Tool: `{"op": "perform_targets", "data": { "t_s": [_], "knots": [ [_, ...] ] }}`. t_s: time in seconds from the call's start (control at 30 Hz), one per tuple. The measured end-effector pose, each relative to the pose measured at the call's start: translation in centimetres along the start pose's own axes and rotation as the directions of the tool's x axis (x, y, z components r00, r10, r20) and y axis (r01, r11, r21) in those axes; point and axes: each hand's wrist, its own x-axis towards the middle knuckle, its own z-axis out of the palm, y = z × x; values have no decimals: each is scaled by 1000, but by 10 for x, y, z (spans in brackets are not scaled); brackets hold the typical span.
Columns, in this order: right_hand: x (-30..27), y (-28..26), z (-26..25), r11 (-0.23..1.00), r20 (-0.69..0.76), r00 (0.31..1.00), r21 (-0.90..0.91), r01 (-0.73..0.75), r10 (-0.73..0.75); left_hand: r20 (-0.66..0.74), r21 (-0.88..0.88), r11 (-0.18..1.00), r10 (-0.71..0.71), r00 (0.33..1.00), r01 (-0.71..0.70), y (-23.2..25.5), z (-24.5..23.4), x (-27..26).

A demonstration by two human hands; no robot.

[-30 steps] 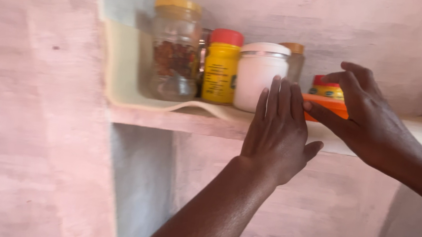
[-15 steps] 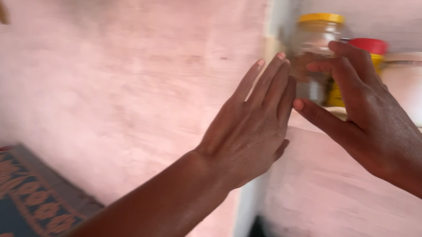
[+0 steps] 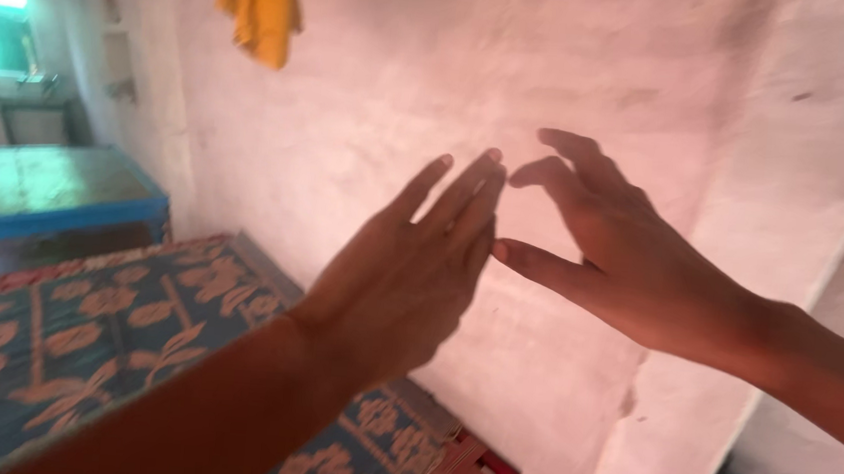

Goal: The person carries a green basin containing several jars and containers into a room, then places them one by one onto a wall shelf. The items include a stainless steel container with a lid, a clear jar with a yellow lid, a yellow plastic jar, a white jar, and smaller containers with red and orange lids.

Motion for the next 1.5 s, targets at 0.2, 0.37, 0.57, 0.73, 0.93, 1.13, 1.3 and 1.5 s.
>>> {"op": "perform_targets", "data": {
  "t_s": [0.2,0.37,0.57,0.73,0.93,1.13,1.3,1.5],
  "knots": [
    [44,-55,73,971,71,973,113,212,-220,183,-217,975,-13,983,54,-10,32,-89],
    [78,-106,142,809,73,826,-172,562,-558,386,-333,931,-13,922,152,-2,62,-165],
    [113,-157,213,729,247,744,-168,664,-621,577,-301,922,-29,816,245,10,88,-250],
    [119,-203,281,640,189,640,-71,765,-745,696,-254,918,-46,717,305,24,96,-307],
    [96,-250,358,550,246,540,-33,835,-805,825,-239,887,-30,564,396,60,112,-371],
    [63,-271,444,512,293,475,64,856,-830,921,-174,886,-8,389,430,119,131,-429],
    [31,-285,517,554,409,466,126,823,-785,904,-189,849,-45,425,493,180,162,-465],
    [-4,-297,577,686,515,516,216,695,-684,964,-239,689,84,253,685,242,193,-480]
  ]
}}
